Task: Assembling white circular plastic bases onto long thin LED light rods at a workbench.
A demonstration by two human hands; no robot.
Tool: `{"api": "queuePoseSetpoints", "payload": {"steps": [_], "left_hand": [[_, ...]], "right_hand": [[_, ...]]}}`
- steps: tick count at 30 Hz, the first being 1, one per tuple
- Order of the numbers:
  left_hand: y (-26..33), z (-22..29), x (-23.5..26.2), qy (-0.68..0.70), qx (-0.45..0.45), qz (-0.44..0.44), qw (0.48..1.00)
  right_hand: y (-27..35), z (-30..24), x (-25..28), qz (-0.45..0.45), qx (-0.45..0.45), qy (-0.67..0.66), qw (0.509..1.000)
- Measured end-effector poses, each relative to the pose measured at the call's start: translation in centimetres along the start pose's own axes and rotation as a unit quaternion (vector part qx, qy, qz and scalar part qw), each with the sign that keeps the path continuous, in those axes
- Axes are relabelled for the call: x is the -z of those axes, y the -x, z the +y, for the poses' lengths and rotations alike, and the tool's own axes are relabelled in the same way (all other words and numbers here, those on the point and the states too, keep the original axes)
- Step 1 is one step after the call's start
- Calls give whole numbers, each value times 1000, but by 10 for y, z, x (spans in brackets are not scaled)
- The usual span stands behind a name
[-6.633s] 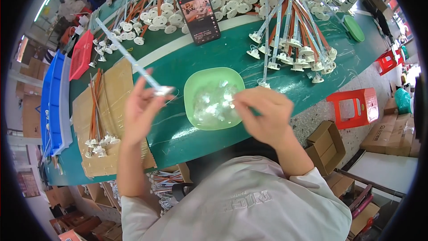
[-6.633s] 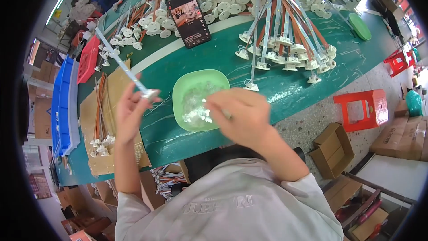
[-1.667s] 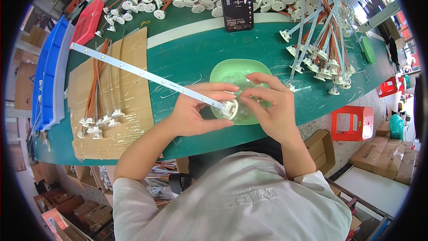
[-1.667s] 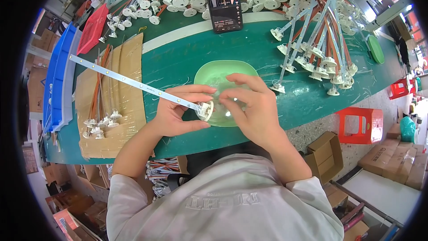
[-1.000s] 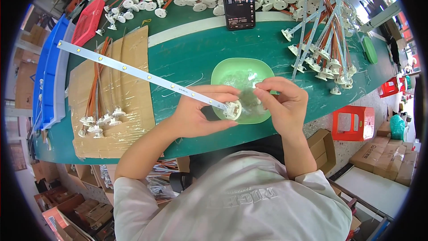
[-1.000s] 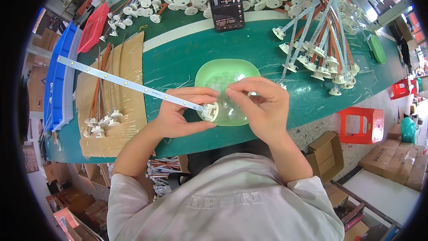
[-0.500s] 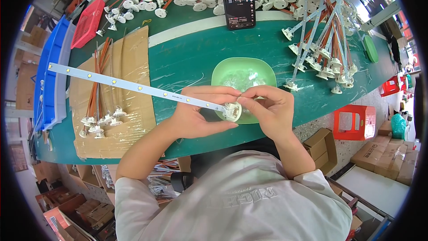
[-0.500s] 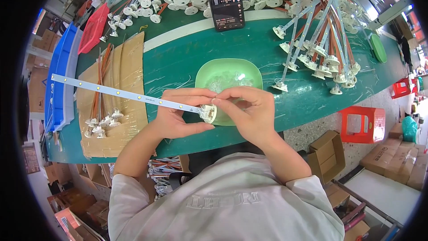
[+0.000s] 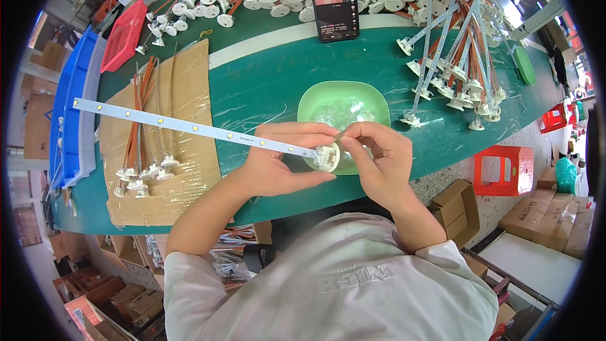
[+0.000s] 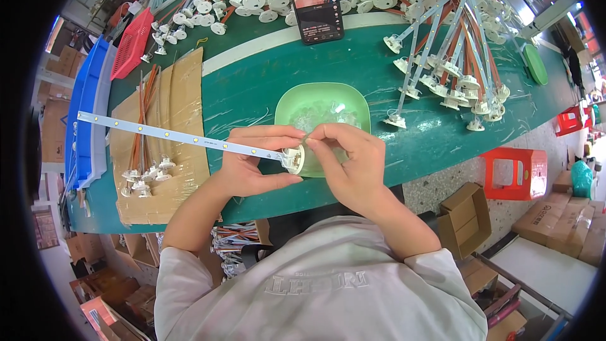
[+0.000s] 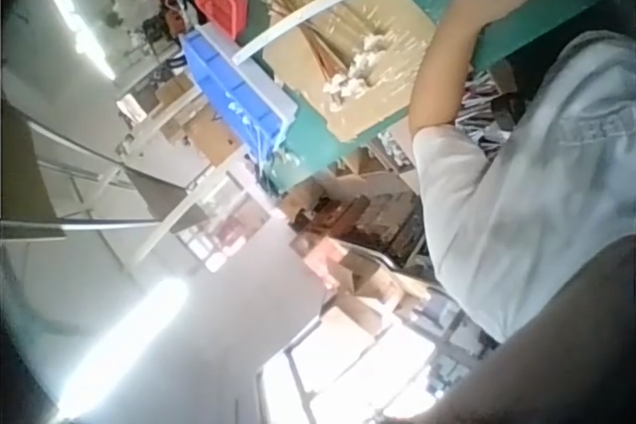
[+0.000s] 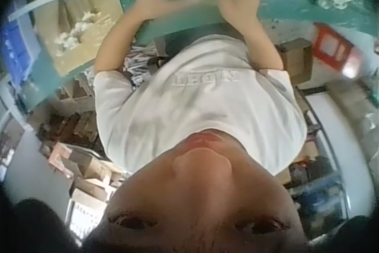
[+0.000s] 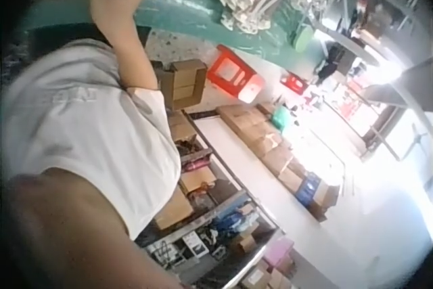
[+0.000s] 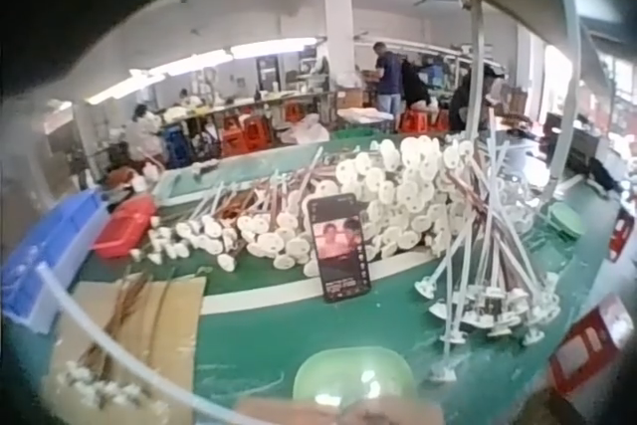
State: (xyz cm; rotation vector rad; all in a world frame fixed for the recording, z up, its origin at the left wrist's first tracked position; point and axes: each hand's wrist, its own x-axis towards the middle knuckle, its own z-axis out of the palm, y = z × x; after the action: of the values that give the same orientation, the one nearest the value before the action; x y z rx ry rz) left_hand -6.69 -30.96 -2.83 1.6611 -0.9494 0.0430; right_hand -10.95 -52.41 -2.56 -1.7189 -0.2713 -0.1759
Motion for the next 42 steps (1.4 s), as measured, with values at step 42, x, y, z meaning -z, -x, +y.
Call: {"api": "queuePoseSetpoints", "payload": {"steps": [42], "left_hand": [[15, -6, -4, 345, 113, 67, 929]], "right_hand": [[-1, -11, -22, 64, 270, 117, 954]]}}
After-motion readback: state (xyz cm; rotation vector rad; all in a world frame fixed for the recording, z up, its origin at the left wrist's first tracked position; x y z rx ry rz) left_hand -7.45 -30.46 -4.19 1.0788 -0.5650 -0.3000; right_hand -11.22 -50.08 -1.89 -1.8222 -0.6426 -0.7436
